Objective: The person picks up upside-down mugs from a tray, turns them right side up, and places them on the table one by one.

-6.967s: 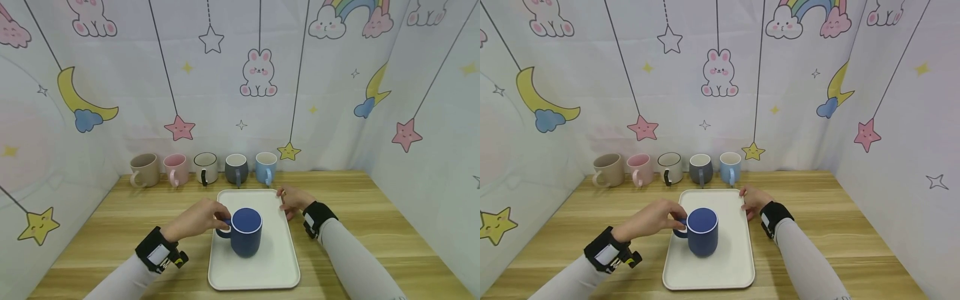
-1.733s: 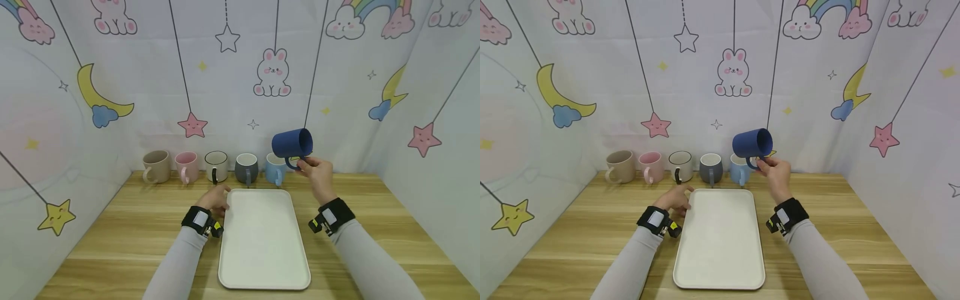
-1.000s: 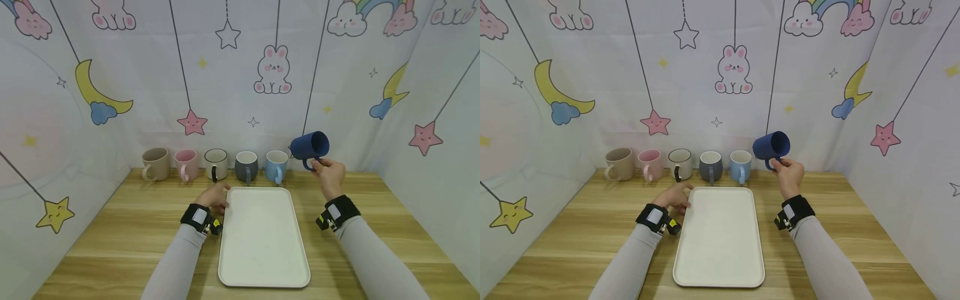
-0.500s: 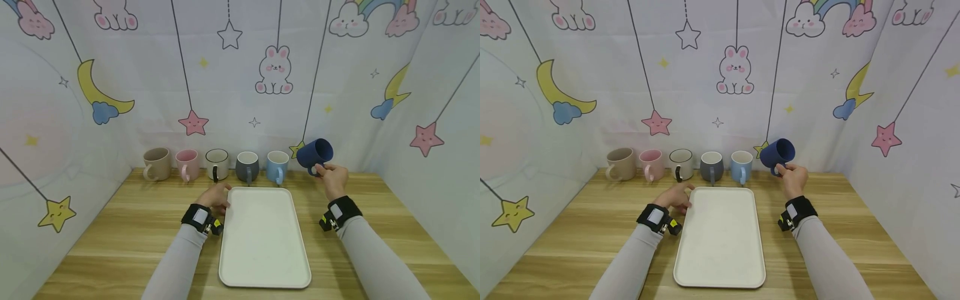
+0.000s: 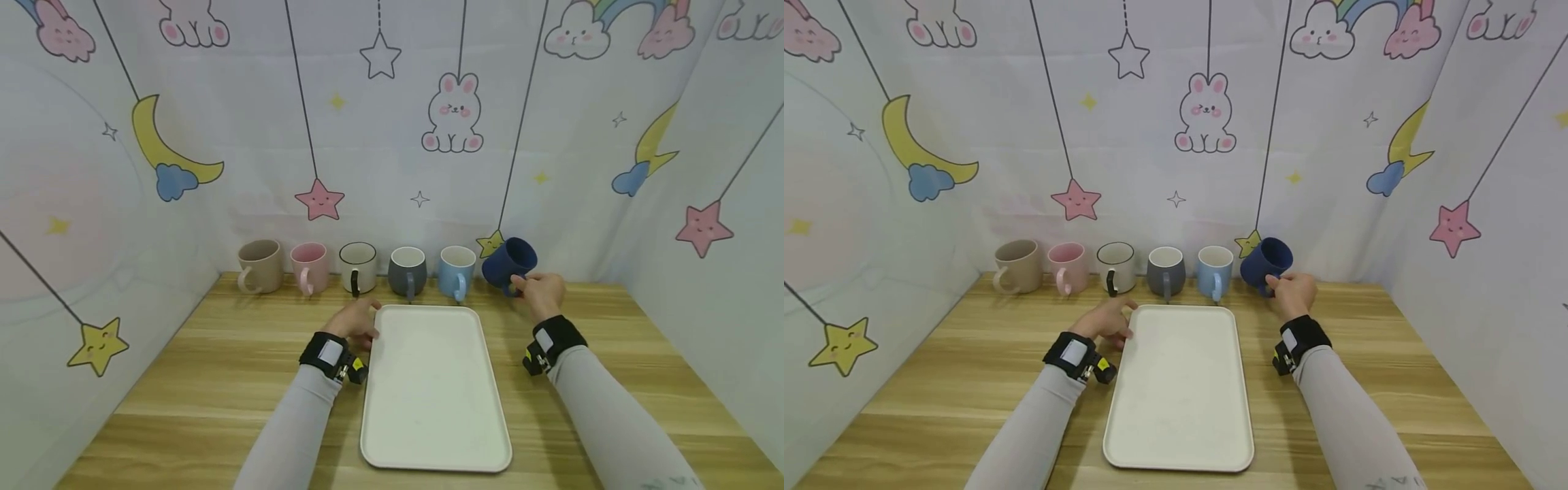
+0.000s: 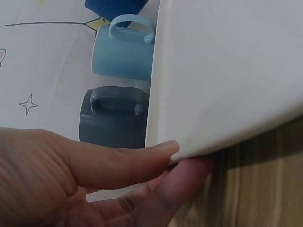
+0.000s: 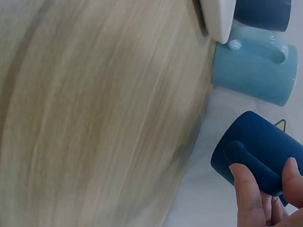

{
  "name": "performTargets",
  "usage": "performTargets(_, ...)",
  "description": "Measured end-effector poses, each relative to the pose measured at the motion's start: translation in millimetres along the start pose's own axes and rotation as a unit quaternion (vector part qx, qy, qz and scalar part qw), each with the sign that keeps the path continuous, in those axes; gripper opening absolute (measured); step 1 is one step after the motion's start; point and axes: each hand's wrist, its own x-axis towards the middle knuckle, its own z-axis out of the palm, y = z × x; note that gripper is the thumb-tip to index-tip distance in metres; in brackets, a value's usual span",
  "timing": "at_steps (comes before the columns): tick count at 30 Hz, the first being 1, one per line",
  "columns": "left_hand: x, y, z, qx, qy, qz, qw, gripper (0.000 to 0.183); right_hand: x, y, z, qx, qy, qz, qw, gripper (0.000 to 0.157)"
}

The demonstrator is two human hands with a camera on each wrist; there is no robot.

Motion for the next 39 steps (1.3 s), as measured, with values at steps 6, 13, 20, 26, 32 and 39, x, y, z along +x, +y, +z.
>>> performTargets(6, 0.1, -1.4, -0.4, -0.003, 0.001, 0.001, 1.0000, 0.065, 1, -2, 4.7, -0.091, -0.007, 0.000, 0.996, 0.033)
performTargets(13, 1.4, -0.7, 0.7, -0.009, 0.001, 0.001, 1.0000, 0.066, 4, -1, 9.7, -0.146, -0.010, 0.009, 0.989, 0.032)
performTargets(20, 0.5, -0.7, -0.6, -0.008, 0.004, 0.010, 0.9999, 0.066, 6, -3, 17.8, -0.154, -0.019, 0.004, 0.988, 0.031)
performTargets(26, -0.9, -0.6, -2.0, -0.005, 0.000, 0.008, 1.0000, 0.066, 4, -8, 23.0, -0.188, -0.015, -0.005, 0.982, 0.034)
performTargets(32, 1.2, 0.4, -3.4, -0.007, -0.002, 0.002, 1.0000, 0.066, 5, -13, 26.8, -0.224, -0.006, -0.021, 0.974, 0.034)
performTargets(39, 4.3, -4.6, -1.9, -0.010, -0.005, 0.000, 0.9999, 0.066, 9, -12, 27.3, -0.234, -0.022, -0.026, 0.972, 0.030)
